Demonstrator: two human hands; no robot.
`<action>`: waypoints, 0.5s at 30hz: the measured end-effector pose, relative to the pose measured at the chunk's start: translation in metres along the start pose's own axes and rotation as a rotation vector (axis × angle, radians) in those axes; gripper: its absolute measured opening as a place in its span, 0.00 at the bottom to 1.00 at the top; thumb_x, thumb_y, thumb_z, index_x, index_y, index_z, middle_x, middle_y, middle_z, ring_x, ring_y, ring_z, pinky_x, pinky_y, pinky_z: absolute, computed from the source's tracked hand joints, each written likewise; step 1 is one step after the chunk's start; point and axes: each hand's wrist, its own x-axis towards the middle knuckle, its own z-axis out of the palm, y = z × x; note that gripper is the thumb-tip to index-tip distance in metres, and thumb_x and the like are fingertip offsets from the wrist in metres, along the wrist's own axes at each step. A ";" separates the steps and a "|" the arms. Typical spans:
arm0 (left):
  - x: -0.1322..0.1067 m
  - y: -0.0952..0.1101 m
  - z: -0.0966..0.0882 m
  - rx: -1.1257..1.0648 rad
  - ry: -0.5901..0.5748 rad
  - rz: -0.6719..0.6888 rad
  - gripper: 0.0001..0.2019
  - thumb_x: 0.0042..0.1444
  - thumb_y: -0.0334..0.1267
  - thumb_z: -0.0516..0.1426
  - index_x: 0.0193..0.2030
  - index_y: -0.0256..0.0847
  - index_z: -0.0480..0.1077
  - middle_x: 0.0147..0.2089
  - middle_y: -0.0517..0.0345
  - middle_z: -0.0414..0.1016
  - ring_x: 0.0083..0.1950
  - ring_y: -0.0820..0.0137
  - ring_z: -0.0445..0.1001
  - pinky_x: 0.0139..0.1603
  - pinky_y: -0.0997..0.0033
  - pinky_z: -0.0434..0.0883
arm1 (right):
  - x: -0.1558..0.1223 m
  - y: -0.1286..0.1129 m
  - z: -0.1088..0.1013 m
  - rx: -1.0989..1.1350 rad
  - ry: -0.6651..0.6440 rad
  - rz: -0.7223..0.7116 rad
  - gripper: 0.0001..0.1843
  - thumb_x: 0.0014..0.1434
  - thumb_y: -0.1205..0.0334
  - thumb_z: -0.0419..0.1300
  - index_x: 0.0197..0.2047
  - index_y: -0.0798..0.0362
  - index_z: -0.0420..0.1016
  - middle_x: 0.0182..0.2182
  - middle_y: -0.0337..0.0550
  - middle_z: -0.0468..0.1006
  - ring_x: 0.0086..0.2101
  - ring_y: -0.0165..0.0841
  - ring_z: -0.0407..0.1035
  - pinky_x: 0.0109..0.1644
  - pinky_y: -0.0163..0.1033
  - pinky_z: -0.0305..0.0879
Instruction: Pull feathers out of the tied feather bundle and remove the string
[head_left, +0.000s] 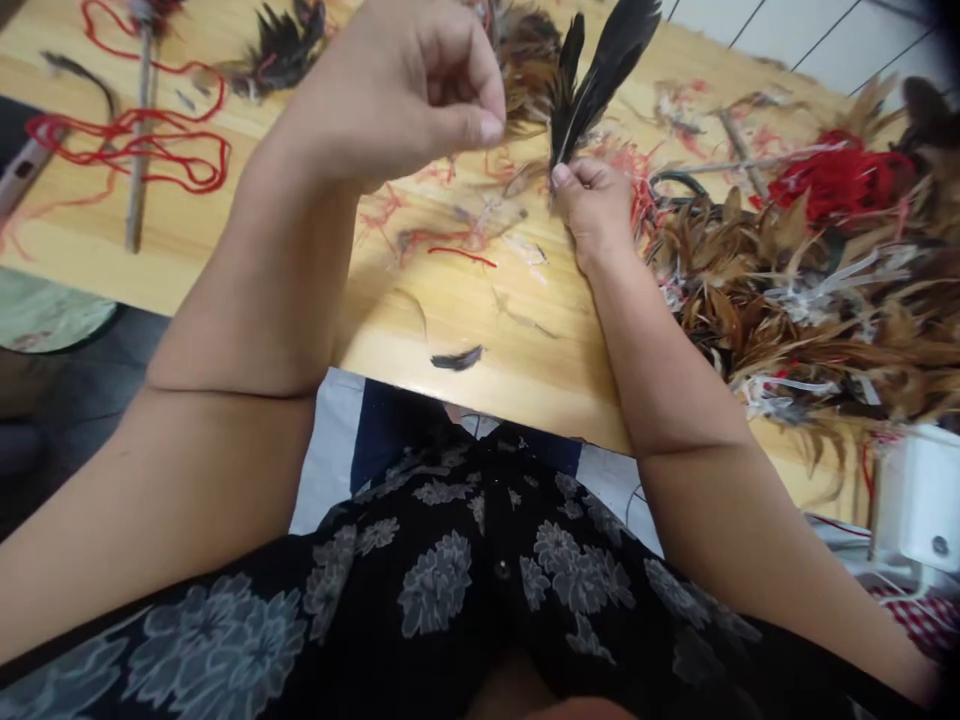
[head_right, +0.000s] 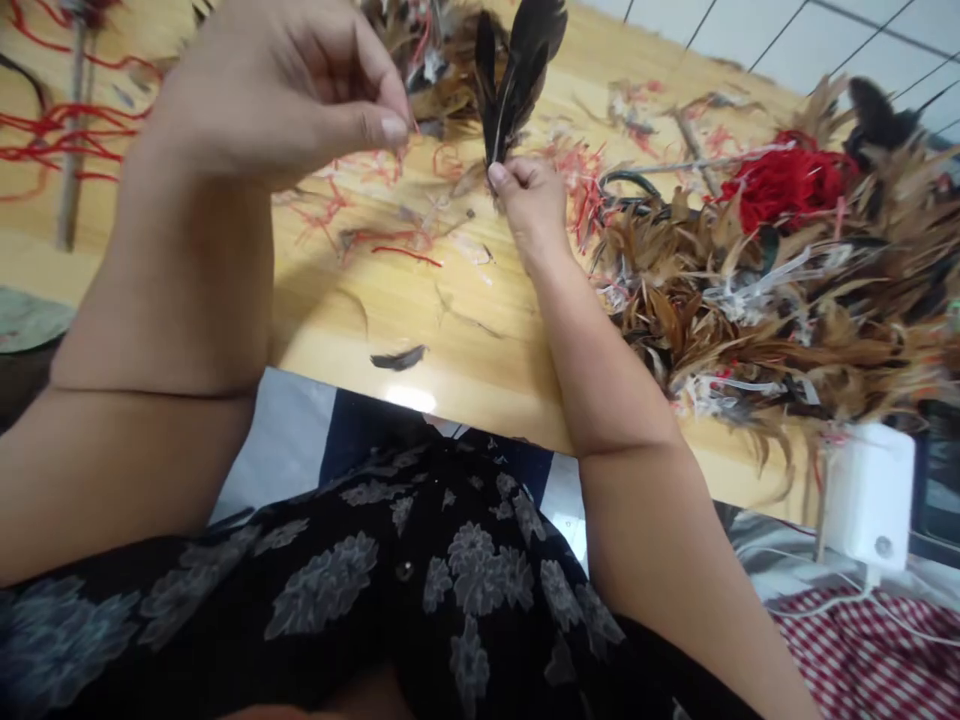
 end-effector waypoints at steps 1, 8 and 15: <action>-0.012 0.009 -0.004 0.057 -0.073 0.010 0.10 0.67 0.43 0.66 0.43 0.37 0.81 0.40 0.59 0.78 0.43 0.67 0.77 0.54 0.58 0.69 | -0.001 -0.004 0.001 -0.014 0.009 -0.009 0.26 0.74 0.71 0.68 0.23 0.54 0.71 0.23 0.32 0.63 0.27 0.23 0.55 0.39 0.37 0.53; -0.099 0.026 0.007 0.191 -0.539 -0.157 0.06 0.57 0.36 0.72 0.40 0.45 0.81 0.39 0.60 0.86 0.41 0.62 0.83 0.47 0.63 0.72 | -0.003 -0.014 0.004 -0.064 -0.011 -0.029 0.27 0.76 0.70 0.68 0.24 0.48 0.68 0.25 0.33 0.61 0.29 0.27 0.53 0.42 0.40 0.58; -0.136 0.020 0.042 0.259 -0.413 -0.160 0.06 0.65 0.43 0.64 0.41 0.45 0.77 0.45 0.53 0.83 0.52 0.55 0.82 0.61 0.58 0.76 | 0.001 -0.009 0.003 -0.122 0.002 -0.030 0.27 0.75 0.69 0.69 0.23 0.48 0.69 0.25 0.34 0.62 0.30 0.26 0.55 0.44 0.40 0.60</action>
